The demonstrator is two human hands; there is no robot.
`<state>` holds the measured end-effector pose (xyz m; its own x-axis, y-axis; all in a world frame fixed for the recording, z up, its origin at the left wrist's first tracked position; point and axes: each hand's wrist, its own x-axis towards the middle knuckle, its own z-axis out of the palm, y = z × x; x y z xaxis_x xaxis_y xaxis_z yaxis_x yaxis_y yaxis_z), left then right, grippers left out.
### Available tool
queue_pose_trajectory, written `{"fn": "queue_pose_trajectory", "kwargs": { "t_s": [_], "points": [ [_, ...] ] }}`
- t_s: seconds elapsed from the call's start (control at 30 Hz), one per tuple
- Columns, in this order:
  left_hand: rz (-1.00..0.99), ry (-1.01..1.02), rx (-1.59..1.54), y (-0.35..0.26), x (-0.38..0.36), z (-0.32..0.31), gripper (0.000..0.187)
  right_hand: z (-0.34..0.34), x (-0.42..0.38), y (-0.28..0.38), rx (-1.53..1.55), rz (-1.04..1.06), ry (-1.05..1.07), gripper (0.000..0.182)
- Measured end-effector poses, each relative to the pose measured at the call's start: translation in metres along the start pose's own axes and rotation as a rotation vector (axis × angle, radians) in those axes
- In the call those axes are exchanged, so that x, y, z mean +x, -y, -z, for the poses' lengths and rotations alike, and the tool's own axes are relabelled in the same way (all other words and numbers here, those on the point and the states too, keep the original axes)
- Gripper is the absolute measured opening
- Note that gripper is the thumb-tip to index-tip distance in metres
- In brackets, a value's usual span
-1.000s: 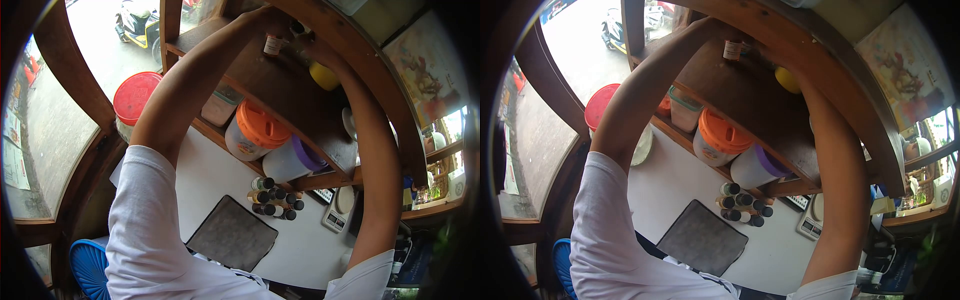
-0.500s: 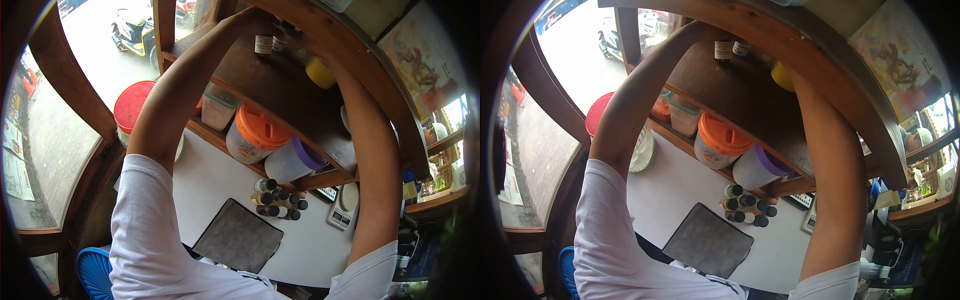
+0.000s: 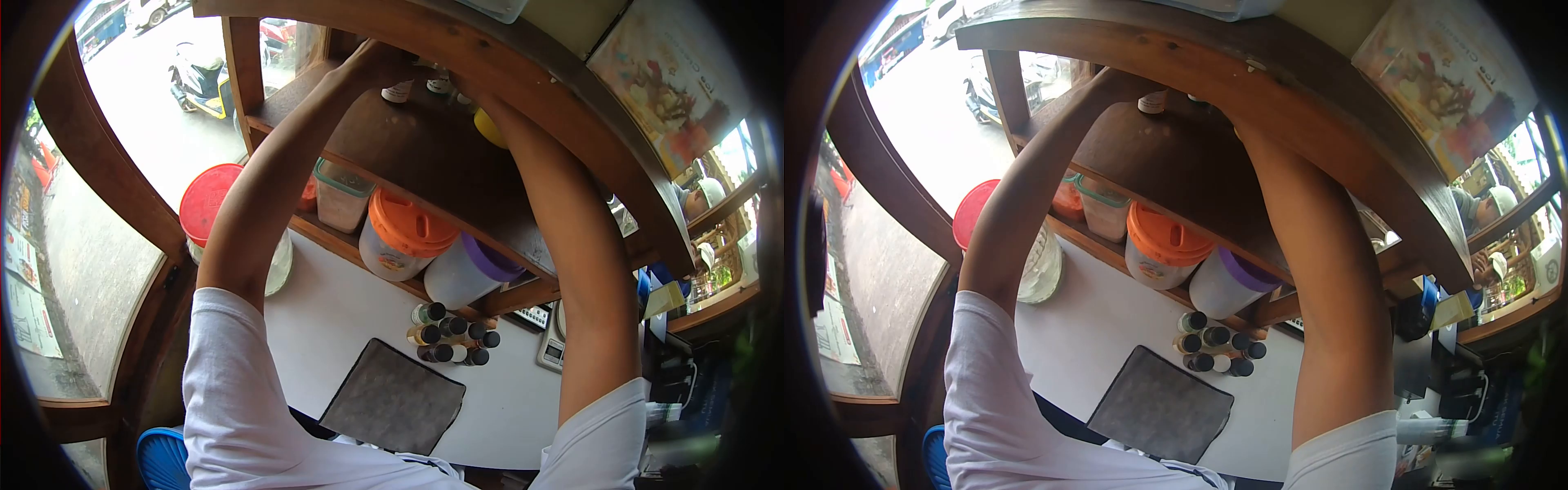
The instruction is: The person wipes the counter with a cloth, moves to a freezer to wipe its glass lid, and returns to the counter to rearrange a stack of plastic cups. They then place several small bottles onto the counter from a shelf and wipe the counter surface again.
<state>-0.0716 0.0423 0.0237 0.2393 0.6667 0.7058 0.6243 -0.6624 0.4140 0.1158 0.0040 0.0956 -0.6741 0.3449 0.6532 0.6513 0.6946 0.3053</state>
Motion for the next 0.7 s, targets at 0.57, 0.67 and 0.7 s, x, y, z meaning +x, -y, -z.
{"fn": "queue_pose_trajectory", "kwargs": {
  "t_s": [0.57, 0.67, 0.7],
  "points": [
    [0.039, -0.022, -0.170, 0.004, 0.004, -0.022, 0.063, 0.003, -0.058, 0.039, -0.090, 0.003, 0.169, 0.044],
    [0.087, 0.004, -0.408, 0.009, 0.004, -0.030, 0.058, 0.008, -0.070, 0.042, -0.056, -0.040, 0.205, 0.044],
    [0.112, 0.021, -0.485, 0.012, 0.004, -0.031, 0.056, 0.008, -0.074, 0.043, -0.045, -0.056, 0.217, 0.045]
  ]
}}
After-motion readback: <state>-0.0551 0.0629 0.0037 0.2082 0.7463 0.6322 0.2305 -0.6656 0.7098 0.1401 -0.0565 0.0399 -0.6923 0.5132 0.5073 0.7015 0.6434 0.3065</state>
